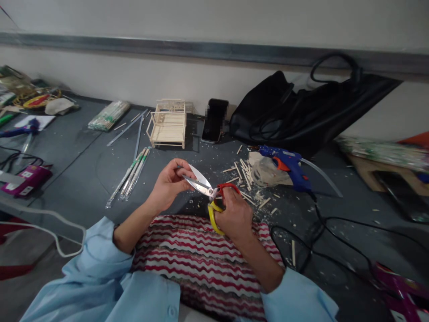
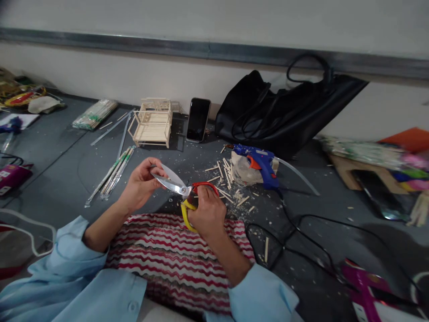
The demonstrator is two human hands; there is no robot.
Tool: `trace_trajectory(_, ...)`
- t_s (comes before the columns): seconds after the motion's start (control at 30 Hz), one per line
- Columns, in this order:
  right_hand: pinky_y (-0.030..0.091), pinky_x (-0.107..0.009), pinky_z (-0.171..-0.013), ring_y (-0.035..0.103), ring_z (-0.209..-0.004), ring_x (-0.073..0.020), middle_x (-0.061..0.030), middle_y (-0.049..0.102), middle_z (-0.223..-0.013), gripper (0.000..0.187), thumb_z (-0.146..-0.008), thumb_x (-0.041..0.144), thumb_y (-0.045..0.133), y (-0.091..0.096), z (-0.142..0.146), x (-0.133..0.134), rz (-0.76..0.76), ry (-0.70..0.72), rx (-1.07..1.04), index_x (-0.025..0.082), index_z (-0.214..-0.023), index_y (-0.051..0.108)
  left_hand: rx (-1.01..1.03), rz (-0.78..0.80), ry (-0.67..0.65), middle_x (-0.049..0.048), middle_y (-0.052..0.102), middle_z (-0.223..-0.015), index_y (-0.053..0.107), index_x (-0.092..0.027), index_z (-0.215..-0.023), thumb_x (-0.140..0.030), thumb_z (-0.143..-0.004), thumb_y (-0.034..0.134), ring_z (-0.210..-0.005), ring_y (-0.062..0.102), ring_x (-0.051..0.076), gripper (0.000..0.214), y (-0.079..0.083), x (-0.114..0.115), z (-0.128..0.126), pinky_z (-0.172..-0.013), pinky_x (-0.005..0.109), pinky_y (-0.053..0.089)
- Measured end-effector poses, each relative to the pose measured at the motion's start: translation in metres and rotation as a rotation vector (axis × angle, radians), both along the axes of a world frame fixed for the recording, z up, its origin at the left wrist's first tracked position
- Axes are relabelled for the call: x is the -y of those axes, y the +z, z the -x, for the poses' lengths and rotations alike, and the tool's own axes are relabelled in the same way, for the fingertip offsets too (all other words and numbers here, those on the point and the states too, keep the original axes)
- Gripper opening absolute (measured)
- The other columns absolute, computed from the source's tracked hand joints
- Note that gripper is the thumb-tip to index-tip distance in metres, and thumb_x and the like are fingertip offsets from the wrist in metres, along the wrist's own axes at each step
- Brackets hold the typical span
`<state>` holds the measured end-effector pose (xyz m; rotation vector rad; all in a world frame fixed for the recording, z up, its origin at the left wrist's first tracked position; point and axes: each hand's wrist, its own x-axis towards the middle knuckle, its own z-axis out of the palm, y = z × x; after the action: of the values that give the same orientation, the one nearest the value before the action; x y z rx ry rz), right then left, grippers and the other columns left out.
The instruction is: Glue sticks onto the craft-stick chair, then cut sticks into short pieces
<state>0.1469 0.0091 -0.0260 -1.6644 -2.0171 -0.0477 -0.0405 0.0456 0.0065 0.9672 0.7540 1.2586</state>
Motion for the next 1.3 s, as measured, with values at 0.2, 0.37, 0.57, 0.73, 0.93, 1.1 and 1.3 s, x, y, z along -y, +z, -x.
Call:
trace_trajectory(0.2, 0.026, -0.027, -0.052, 0.046, -0.052, -0.0149, -0.0003, 0.054, -0.056, 0.008, -0.072, 0.029, 0.050, -0.011, -0.001, -0.001, 0.006, 0.010, 0.031, 0.021, -0.073, 0.052, -0.002, -0.004, -0.017, -0.0036, 0.063, -0.070, 0.052, -0.019, -0.088, -0.020, -0.064, 0.079, -0.059, 0.058, 0.008, 0.036, 0.000, -0.002, 0.001, -0.057, 0.020, 0.049)
trace_trajectory(0.37, 0.026, -0.026, -0.051, 0.046, -0.050, -0.0136, 0.0000, 0.056, -0.057, 0.008, -0.074, 0.025, 0.047, -0.015, -0.004, -0.005, 0.055, -0.008, -0.064, 0.021, -0.075, 0.053, 0.027, -0.029, -0.050, -0.0034, 0.063, -0.070, 0.053, -0.018, -0.090, -0.018, -0.067, 0.076, -0.060, 0.057, 0.008, 0.033, -0.004, -0.006, 0.002, -0.060, 0.021, 0.047)
trace_trajectory(0.57, 0.029, -0.025, -0.052, 0.049, -0.054, -0.0137, -0.0003, 0.059, -0.064, 0.011, -0.076, 0.028, 0.046, -0.007, -0.006, -0.006, 0.105, -0.050, -0.159, 0.021, -0.081, 0.053, -0.037, -0.065, 0.046, -0.0017, 0.067, -0.076, 0.053, -0.019, -0.094, -0.017, -0.065, 0.078, -0.072, 0.061, 0.009, 0.038, -0.007, -0.007, 0.001, -0.071, 0.022, 0.049)
trace_trajectory(0.73, 0.025, -0.026, -0.052, 0.048, -0.057, -0.0158, -0.0015, 0.056, -0.062, 0.009, -0.072, 0.030, 0.051, -0.003, 0.001, -0.001, 0.075, -0.029, -0.009, 0.021, -0.077, 0.051, -0.048, -0.114, 0.076, -0.0012, 0.066, -0.077, 0.054, -0.019, -0.095, -0.017, -0.064, 0.077, -0.072, 0.062, 0.010, 0.039, -0.006, -0.006, 0.000, -0.068, 0.021, 0.049)
trace_trajectory(0.93, 0.026, -0.027, -0.055, 0.047, -0.060, -0.0165, -0.0016, 0.053, -0.063, 0.013, -0.074, 0.030, 0.050, 0.001, 0.003, 0.001, 0.058, -0.046, 0.056, 0.020, -0.080, 0.053, -0.085, -0.134, 0.062, -0.0016, 0.067, -0.077, 0.050, -0.020, -0.101, -0.014, -0.066, 0.074, -0.068, 0.061, 0.009, 0.043, -0.008, -0.005, 0.001, -0.065, 0.021, 0.050)
trace_trajectory(1.1, 0.027, -0.027, -0.057, 0.048, -0.063, -0.0166, -0.0017, 0.054, -0.064, 0.014, -0.075, 0.029, 0.049, 0.003, 0.003, 0.002, 0.051, -0.043, 0.085, 0.019, -0.083, 0.054, -0.100, -0.131, 0.079, -0.0016, 0.067, -0.077, 0.048, -0.020, -0.103, -0.014, -0.064, 0.075, -0.068, 0.062, 0.010, 0.047, -0.006, -0.004, 0.001, -0.065, 0.021, 0.050)
trace_trajectory(1.3, 0.025, -0.027, -0.055, 0.048, -0.058, -0.0149, -0.0025, 0.058, -0.064, 0.012, -0.077, 0.029, 0.049, -0.002, 0.002, 0.001, 0.058, -0.060, 0.128, 0.018, -0.078, 0.055, -0.124, -0.093, 0.100, -0.0014, 0.066, -0.077, 0.048, -0.020, -0.101, -0.016, -0.064, 0.076, -0.067, 0.061, 0.010, 0.046, -0.004, -0.002, 0.000, -0.066, 0.023, 0.050)
